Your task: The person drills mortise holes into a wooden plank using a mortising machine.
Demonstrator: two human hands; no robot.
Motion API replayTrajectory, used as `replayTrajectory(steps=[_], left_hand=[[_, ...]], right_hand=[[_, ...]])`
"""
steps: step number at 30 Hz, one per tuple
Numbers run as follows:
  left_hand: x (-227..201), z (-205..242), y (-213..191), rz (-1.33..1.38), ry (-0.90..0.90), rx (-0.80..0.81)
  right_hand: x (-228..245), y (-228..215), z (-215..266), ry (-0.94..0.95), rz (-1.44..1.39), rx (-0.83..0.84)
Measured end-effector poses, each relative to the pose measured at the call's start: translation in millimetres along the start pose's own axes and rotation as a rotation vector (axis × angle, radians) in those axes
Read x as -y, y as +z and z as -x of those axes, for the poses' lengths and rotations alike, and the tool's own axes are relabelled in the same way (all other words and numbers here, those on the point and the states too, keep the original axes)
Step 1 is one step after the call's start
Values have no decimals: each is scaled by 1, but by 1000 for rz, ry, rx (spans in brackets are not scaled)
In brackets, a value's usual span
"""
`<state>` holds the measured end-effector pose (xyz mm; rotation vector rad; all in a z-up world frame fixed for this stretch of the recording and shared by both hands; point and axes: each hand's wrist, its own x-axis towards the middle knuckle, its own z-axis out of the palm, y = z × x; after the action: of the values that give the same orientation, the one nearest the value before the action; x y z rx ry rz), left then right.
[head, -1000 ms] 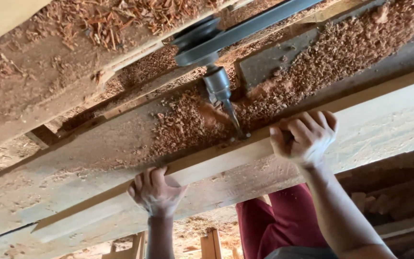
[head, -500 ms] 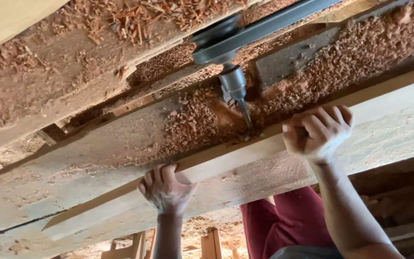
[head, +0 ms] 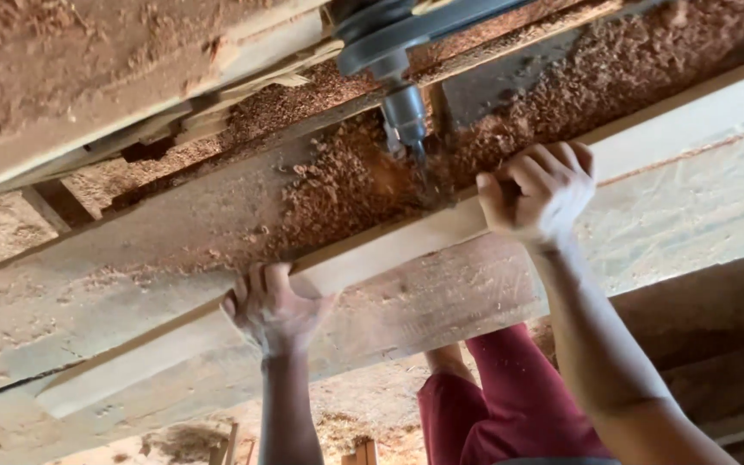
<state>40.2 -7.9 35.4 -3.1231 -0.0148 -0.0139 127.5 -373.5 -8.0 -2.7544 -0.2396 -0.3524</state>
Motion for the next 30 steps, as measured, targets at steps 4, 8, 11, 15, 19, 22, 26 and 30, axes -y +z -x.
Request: replayTrajectory(steps=[4,8,11,15,19,22,26,30], left_hand=[[0,23,15,42,-24,-67],[-19,37,1,85,-25,-77],[-27,28,-12,50,-72,16],[-21,7,-8,45,-21,8],[8,-8,18,40,50,-15],[13,-15,18,-26,17,51],[7,12,20,63,61,-100],[-19,36,6,34,-85,12]], right_hand=[[-6,-9,7,-46,0,-24],[-9,-17,15,-52,-51,29],[-3,-25,8,-55,-78,32],[-2,-21,-2,-37,-109,14],[-6,-15,-10,-45,-108,40],[-5,-15,-11,-54,-103,24],[-3,-19,-3,-55,-93,23],[-3,-18,-3,-44,-85,42]])
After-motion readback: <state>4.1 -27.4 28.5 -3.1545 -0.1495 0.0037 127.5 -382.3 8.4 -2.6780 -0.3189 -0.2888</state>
